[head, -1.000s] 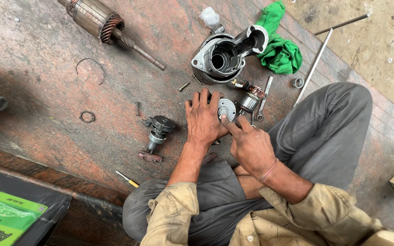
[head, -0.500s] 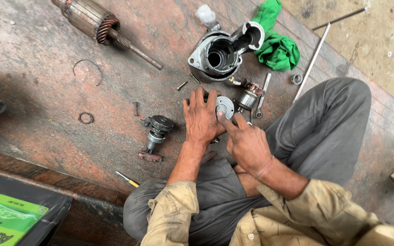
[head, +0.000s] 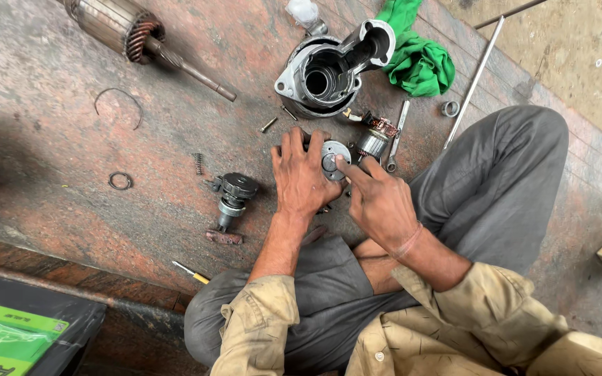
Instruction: The person sits on the ground repairing a starter motor. They press and fit the drive end cap onto the motor housing, work the armature and brushes into place, and repeatedly press the assembled components together by hand while other starter parts, a solenoid and hand tools lie on the step beside them.
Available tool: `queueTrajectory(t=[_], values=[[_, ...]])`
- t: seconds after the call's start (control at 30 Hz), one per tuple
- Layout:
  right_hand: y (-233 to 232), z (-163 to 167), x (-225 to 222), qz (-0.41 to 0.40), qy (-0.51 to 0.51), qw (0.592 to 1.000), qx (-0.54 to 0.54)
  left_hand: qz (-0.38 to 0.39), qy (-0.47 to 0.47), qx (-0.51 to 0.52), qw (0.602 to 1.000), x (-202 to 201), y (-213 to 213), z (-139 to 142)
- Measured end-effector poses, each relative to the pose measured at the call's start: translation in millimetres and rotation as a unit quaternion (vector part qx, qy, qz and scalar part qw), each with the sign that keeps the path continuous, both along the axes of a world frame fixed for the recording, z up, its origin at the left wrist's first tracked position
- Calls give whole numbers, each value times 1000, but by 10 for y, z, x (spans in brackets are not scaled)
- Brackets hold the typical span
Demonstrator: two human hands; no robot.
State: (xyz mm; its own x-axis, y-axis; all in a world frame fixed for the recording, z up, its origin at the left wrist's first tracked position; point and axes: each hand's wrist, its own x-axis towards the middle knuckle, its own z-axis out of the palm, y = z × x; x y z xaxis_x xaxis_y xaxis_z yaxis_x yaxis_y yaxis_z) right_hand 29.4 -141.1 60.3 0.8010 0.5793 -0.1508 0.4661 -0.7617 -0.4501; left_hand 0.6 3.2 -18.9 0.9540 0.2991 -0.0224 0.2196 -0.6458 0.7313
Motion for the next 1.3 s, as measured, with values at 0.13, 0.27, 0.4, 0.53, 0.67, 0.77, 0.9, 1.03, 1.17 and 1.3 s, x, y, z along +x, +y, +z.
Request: queueTrajectory(t=[0.13, 0.27, 0.4, 0.53, 0.67, 0.77, 0.9, 1.03, 1.17, 1.3], values=[[-60, 40, 41, 9, 13, 999, 28, 9, -5, 17, 1000, 19, 7, 12], [-77, 34, 70, -2, 34, 999, 39, 9, 1, 31, 999, 9, 20, 19], [-92, -6, 105, -1, 42, 998, 52, 15, -6, 32, 999, 25, 27, 1], [-85, -54, 169, 5, 22, 999, 47, 13, 1, 28, 1000, 27, 28, 0], [10, -139, 245, 18, -7, 997, 71, 19, -1, 36, 999, 28, 20, 22], [-27, -120, 215, 3, 8, 998, 67, 14, 1, 33, 999, 37, 21, 34], [-144, -81, 107, 14, 20, 998, 62, 11, 0, 39, 999, 40, 22, 36], [-125, -160, 122, -20, 44, 996, 72, 24, -1, 46, 999, 31, 21, 31], [-94, -182, 234, -37, 89, 989, 111, 21, -1, 44, 999, 38, 30, 14], [-106, -101, 230, -23, 94, 993, 67, 18, 2, 32, 999, 34, 37, -5]])
